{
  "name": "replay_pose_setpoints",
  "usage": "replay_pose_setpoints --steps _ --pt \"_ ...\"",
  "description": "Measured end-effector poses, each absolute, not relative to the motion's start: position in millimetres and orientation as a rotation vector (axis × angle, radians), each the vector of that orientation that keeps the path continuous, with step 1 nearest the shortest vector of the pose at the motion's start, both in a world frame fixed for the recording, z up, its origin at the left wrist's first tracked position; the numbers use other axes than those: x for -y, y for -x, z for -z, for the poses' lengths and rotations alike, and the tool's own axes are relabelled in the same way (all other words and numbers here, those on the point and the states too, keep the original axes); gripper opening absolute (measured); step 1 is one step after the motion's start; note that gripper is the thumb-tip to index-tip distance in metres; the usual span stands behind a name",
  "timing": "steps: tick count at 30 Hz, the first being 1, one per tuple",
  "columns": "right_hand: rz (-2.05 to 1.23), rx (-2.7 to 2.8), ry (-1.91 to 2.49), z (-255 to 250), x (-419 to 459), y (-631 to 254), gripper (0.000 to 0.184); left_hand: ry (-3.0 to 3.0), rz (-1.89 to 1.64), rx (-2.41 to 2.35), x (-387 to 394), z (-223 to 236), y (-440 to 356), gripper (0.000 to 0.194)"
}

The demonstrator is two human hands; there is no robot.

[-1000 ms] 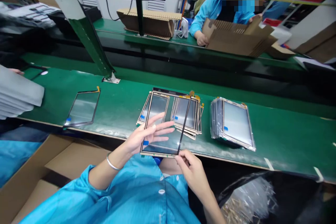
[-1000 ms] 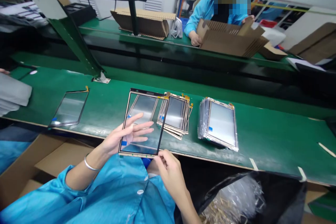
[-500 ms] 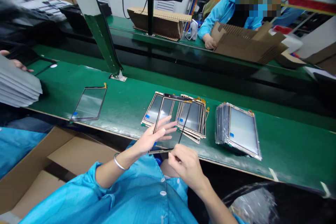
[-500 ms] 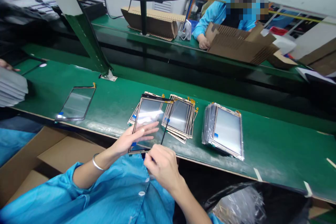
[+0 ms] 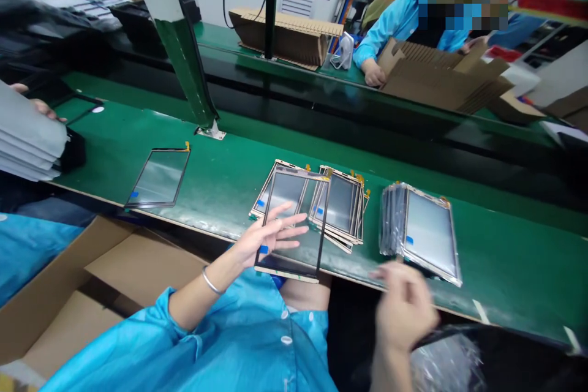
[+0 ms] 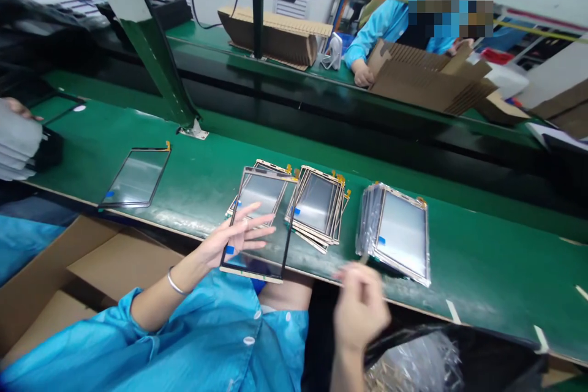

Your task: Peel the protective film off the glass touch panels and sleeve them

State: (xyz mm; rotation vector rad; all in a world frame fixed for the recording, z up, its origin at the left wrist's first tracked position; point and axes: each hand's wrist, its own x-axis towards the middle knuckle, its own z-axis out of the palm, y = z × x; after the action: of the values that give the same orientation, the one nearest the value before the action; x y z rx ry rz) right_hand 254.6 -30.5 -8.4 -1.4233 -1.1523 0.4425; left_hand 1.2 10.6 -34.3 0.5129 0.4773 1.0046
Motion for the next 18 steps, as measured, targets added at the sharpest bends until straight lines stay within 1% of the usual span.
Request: replay_pose_setpoints --steps 3,5,7,13,18 --pt "-0.765 1.292 1.414 45.1 58.2 -213.9 0.009 -0.543 -1.082 -0.490 -12.4 24.2 -1.9 0.040" --pt "-0.916 1.246 1.386 53.2 64.3 -196.3 0.010 -0.572 -1.108 -0.502 -11.0 18.9 -3.3 0.040" --pt "-0.969 1.204 1.375 52.0 63.7 -190.3 0.011 -0.602 -1.122 -0.511 -8.1 15.0 -4.1 0.040" --pt "-0.956 1.307 1.375 49.8 50.5 -197.5 0.015 -0.708 -1.205 -0.544 4.2 9.4 -3.4 0.037" --pt "-0.720 1.584 1.303 46.2 55.1 -194.5 0.010 -0.720 -1.304 -0.650 10.2 5.6 -11.0 0.037"
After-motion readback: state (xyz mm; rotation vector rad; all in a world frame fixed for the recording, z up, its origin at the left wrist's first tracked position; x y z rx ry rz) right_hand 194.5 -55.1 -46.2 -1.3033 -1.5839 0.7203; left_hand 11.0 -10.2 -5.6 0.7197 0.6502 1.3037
